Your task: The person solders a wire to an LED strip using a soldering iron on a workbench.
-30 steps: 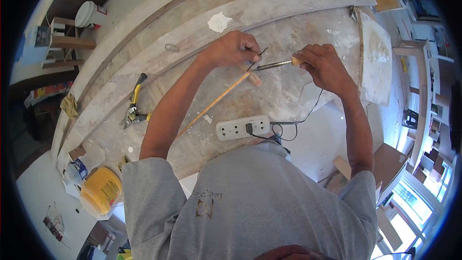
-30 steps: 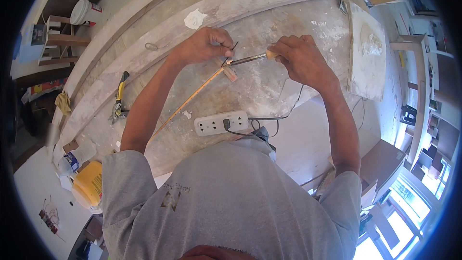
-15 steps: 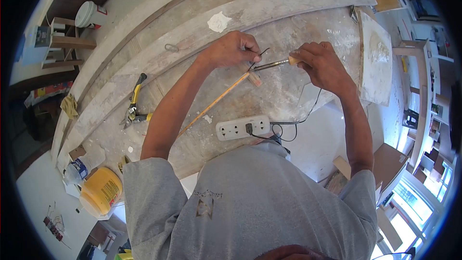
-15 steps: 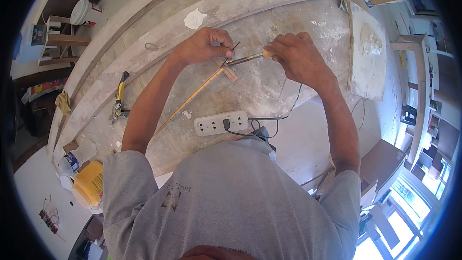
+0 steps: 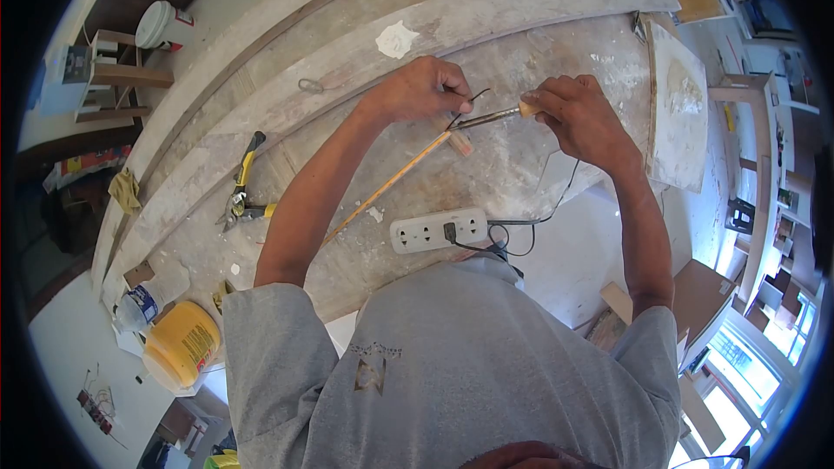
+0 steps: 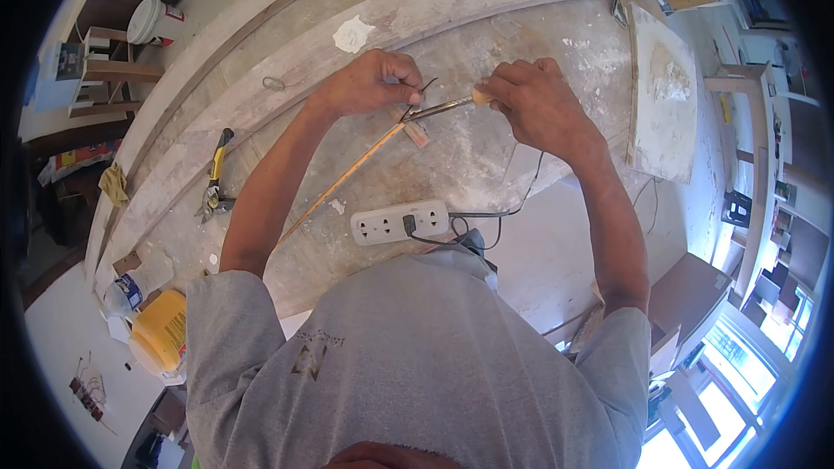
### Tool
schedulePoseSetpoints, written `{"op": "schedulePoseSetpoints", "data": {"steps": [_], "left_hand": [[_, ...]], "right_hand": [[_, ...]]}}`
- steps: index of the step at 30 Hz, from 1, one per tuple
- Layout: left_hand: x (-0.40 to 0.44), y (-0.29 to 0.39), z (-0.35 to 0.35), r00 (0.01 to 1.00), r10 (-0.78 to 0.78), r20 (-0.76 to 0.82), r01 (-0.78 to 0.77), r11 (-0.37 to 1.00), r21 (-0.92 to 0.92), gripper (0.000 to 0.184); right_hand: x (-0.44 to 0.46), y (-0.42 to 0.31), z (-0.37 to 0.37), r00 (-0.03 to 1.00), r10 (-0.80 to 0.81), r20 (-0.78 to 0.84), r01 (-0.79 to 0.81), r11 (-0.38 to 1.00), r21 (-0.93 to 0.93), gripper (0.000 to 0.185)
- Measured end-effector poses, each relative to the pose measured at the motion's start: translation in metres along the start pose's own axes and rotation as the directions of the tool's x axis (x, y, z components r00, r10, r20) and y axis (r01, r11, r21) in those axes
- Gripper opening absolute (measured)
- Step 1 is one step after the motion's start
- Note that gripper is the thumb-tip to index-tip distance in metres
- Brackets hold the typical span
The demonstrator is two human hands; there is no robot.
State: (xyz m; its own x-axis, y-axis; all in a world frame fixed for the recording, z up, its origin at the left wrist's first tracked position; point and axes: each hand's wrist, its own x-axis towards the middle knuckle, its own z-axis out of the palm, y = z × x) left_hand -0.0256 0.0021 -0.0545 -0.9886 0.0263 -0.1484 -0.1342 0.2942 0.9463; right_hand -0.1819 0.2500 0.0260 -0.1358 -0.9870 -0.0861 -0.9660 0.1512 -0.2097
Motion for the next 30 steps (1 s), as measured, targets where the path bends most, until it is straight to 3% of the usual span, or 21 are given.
{"op": "schedulePoseSetpoints", "data": {"steps": [14, 16, 30], "left_hand": [[0.0015, -0.0029, 0.0006, 1.0, 0.005, 0.01, -0.005, 1.0, 0.011, 0.012], [0.0017, -0.0034, 0.0008, 1.0, 0.008, 0.011, -0.008, 1.0, 0.013, 0.012], [0.0031, -0.0019, 0.0017, 1.0, -0.006, 0.012, 0.006, 0.999, 0.048, 0.013]], "right_hand": [[0.0002, -0.0011, -0.0021, 0.997, -0.043, -0.057, 0.042, 0.999, -0.014, 0.029], [0.001, -0.0043, -0.0059, 1.0, -0.008, 0.017, 0.008, 1.0, -0.03, 0.036], [-0.0004, -0.0063, -0.0053, 1.0, -0.001, 0.02, 0.002, 0.998, -0.061, 0.037]]}}
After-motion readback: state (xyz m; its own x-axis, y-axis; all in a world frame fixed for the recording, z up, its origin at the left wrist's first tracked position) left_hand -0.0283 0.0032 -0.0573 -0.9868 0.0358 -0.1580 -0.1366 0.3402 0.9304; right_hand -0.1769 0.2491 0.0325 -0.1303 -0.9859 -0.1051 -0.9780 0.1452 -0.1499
